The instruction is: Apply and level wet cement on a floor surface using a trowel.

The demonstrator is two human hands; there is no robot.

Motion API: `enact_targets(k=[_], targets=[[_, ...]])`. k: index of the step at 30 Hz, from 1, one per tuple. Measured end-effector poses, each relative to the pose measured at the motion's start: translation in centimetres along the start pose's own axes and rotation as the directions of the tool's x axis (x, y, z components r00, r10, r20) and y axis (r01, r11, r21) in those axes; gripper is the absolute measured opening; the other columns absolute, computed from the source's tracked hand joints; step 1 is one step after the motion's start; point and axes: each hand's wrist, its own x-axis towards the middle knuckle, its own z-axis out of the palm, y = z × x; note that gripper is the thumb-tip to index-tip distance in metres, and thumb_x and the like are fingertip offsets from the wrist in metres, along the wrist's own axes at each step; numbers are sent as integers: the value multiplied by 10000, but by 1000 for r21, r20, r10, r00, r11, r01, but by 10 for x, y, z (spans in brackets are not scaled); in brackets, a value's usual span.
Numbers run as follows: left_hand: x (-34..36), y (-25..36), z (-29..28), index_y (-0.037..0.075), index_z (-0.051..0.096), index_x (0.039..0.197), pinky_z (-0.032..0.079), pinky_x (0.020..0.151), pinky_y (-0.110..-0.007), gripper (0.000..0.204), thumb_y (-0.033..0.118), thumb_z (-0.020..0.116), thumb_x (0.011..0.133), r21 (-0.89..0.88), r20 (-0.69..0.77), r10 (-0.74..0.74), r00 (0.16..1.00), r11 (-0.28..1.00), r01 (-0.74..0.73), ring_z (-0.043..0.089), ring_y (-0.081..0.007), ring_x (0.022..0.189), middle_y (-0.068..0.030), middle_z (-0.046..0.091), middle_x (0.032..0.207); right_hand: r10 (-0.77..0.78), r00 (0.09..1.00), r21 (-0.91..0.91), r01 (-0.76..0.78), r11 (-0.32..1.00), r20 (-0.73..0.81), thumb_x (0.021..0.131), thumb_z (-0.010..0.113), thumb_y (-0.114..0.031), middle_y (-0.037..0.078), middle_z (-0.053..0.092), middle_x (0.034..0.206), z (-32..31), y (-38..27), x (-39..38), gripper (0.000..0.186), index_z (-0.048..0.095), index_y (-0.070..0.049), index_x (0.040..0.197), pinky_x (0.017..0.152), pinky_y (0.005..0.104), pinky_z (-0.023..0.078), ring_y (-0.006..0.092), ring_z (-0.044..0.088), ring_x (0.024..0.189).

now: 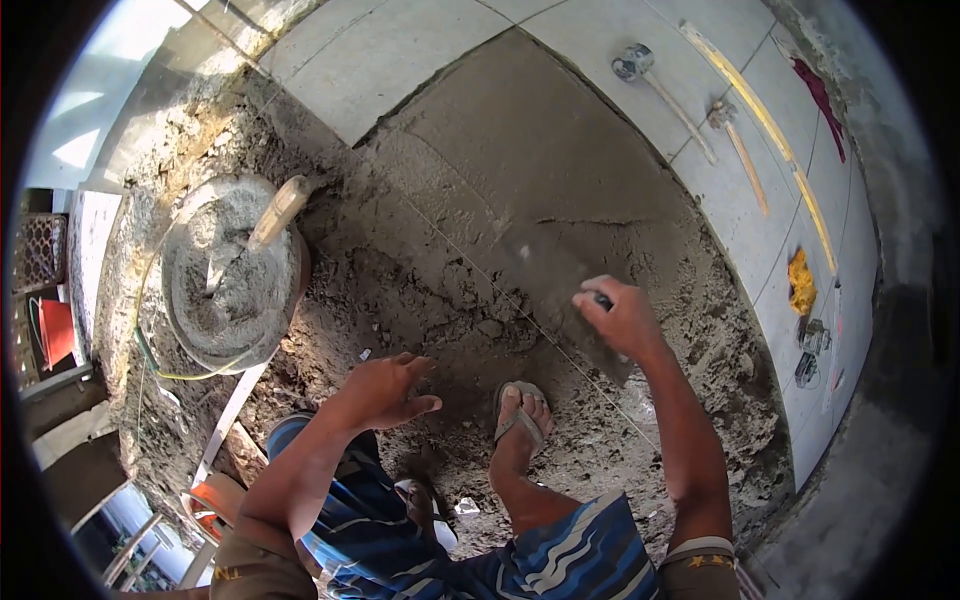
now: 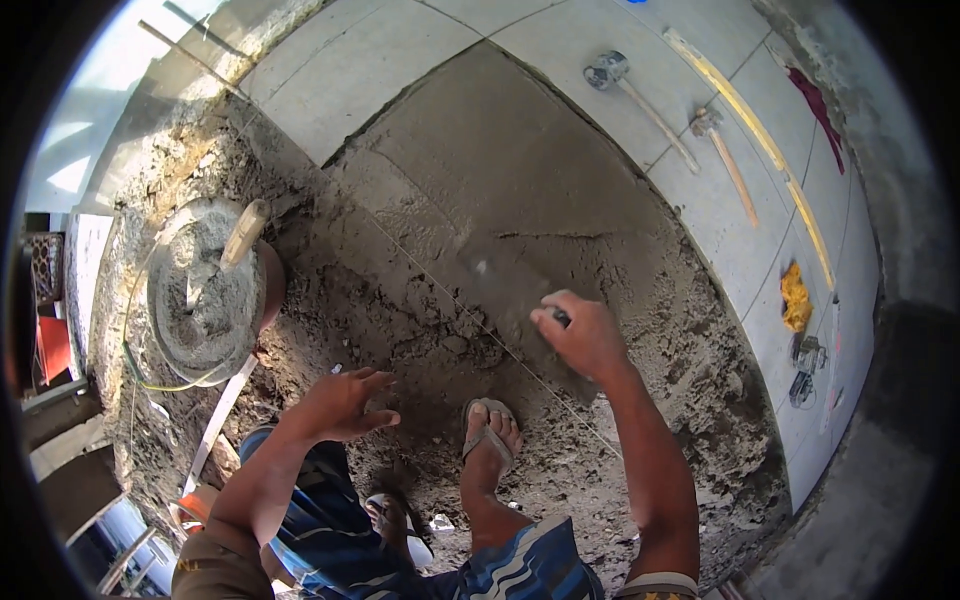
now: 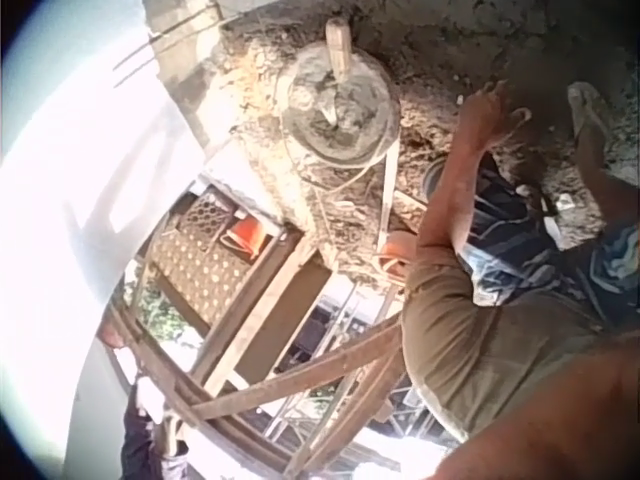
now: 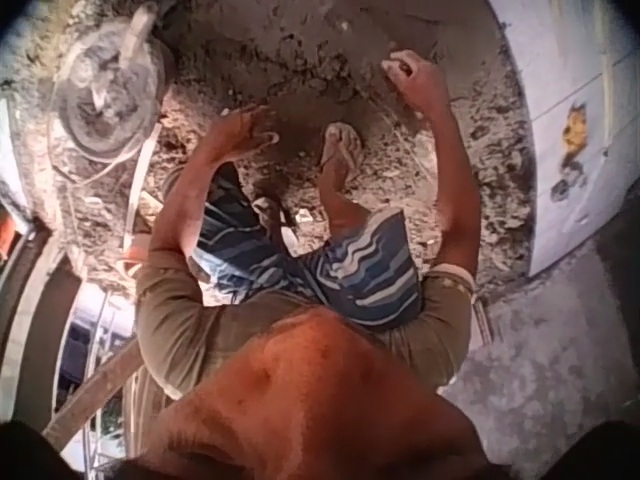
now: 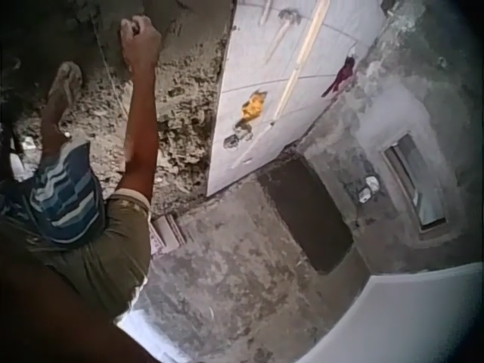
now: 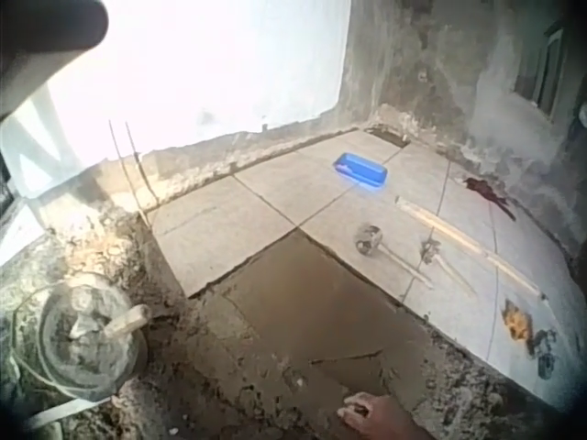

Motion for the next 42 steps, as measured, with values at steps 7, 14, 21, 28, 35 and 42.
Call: enact_targets(k=[7,14,21,28,35,42], targets=[[-7,-4,1,65,552,1399,563,875,-510,698,555,686,919,-17,-49,3,999,1000,-4,682,-420,1066,-204,672,1198,2,985,-310,-57,949,-172,960,666,-408,268,733,994,-1,-42,74,433,654,-89,1253,817,530,564,450,713,963],[-20,-3,1,64,553,1396,561,872,-518,684,540,688,923,-40,-94,19,995,999,-23,683,-429,1048,-202,675,1176,76,997,-335,-77,939,-17,955,664,-392,240,739,945,28,-11,12,396,663,-93,1214,788,546,563,455,715,913],[-35,-12,-5,92,537,1425,558,868,-521,687,541,689,928,-90,-109,-8,994,996,-2,673,-442,1063,-210,664,1236,70,977,-276,-126,953,-204,932,727,-351,201,743,921,19,67,-80,385,679,-100,1220,735,496,574,404,731,888],[-44,-13,-4,82,538,1412,571,867,-515,673,538,676,937,-56,-114,-9,993,998,2,688,-423,1045,-191,667,1231,220,859,83,-206,975,-463,947,743,-314,148,729,923,7,35,-84,420,650,-36,1248,681,412,575,310,715,730],[-40,-15,-8,93,535,1442,560,900,-510,697,539,695,931,-88,-84,-37,996,996,30,680,-432,1072,-199,662,1267,146,989,998,6,58,-14,1029,625,-226,34,534,747,33,-58,33,362,568,-54,1343,495,302,471,121,526,535],[-34,-26,-3,83,545,1419,570,865,-504,693,560,680,934,-174,-99,-98,990,982,80,693,-432,1040,-215,678,1206,296,937,978,145,149,-184,1040,528,-153,21,499,715,89,-137,192,163,575,-76,1175,410,342,413,136,455,474]])
